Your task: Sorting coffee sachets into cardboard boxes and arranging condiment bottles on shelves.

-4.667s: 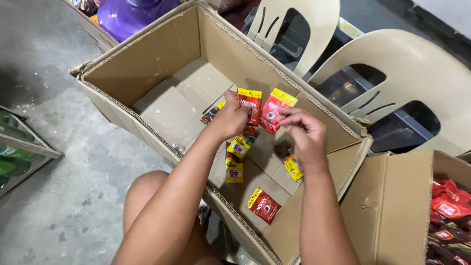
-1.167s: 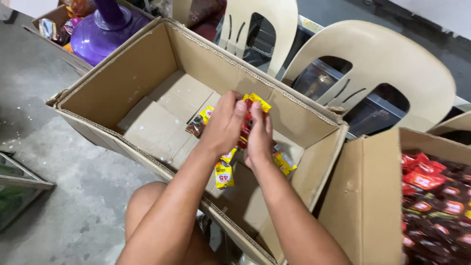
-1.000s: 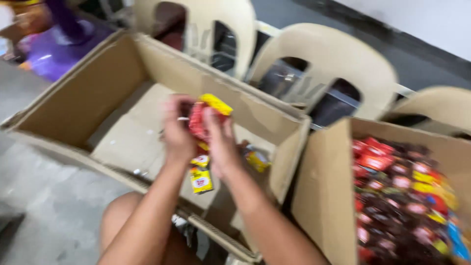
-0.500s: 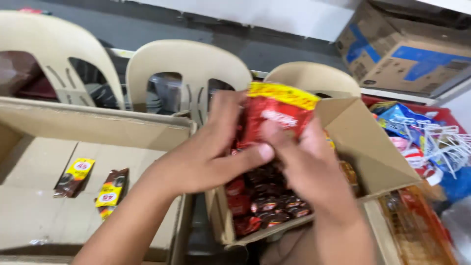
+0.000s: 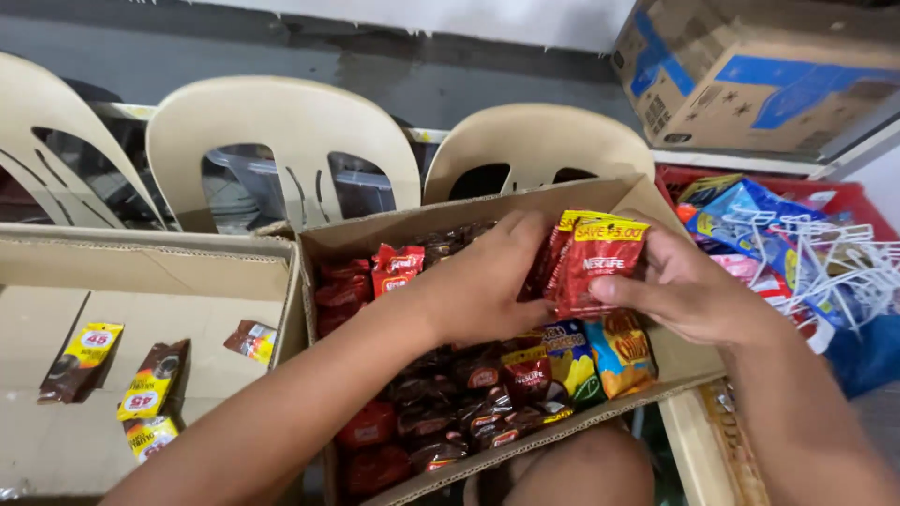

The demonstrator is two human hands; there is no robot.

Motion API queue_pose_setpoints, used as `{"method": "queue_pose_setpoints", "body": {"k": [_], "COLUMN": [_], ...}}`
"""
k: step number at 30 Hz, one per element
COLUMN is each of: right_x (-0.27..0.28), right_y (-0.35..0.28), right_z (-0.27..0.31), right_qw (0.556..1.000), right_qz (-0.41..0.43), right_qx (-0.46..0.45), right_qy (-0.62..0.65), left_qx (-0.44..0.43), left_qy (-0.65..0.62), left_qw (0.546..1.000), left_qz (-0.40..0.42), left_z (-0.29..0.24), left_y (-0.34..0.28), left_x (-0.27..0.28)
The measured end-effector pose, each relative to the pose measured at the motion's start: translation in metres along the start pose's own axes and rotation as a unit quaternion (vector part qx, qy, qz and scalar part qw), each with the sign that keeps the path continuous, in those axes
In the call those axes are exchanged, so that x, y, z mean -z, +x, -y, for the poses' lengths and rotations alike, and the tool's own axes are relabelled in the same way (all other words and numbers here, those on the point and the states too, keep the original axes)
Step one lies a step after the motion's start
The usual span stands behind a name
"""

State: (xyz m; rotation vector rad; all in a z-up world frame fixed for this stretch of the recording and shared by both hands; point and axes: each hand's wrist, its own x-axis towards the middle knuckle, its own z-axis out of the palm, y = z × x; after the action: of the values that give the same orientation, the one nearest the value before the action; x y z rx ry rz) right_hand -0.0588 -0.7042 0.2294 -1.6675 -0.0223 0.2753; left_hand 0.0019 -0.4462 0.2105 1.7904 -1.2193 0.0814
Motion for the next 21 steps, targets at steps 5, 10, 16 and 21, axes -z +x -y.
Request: {"method": "queue_pose_setpoints", "body": {"k": [5, 10, 16, 21], "right_x": [0.063, 0.094, 0.064, 0.076], "right_y": [0.006, 0.007, 0.017, 0.040], "right_z": [-0.043, -0.077, -0.054, -0.077], "right_qw": [0.998, 0.985, 0.949, 0.940], "right_qz": [0.033, 0.068, 0.211, 0.247], "right_qx": [-0.019, -0.151, -0.234, -0.225], "right_qy": [-0.040, -0.044, -0.016, -0.065], "left_qx": [0.197, 0.184, 0.192, 0.210], "left_qy": [0.032, 0.230, 0.268, 0.243], "left_qw": [0.979, 0.910, 0.856, 0.848], "left_qz": [0.049, 0.292, 0.399, 0.423], "left_z": [-0.030, -0.045, -0.016, -0.014], "left_y": [0.002, -0.006, -0.015, -0.016], "left_x": [-0.003, -0.026, -0.069, -0.075]}}
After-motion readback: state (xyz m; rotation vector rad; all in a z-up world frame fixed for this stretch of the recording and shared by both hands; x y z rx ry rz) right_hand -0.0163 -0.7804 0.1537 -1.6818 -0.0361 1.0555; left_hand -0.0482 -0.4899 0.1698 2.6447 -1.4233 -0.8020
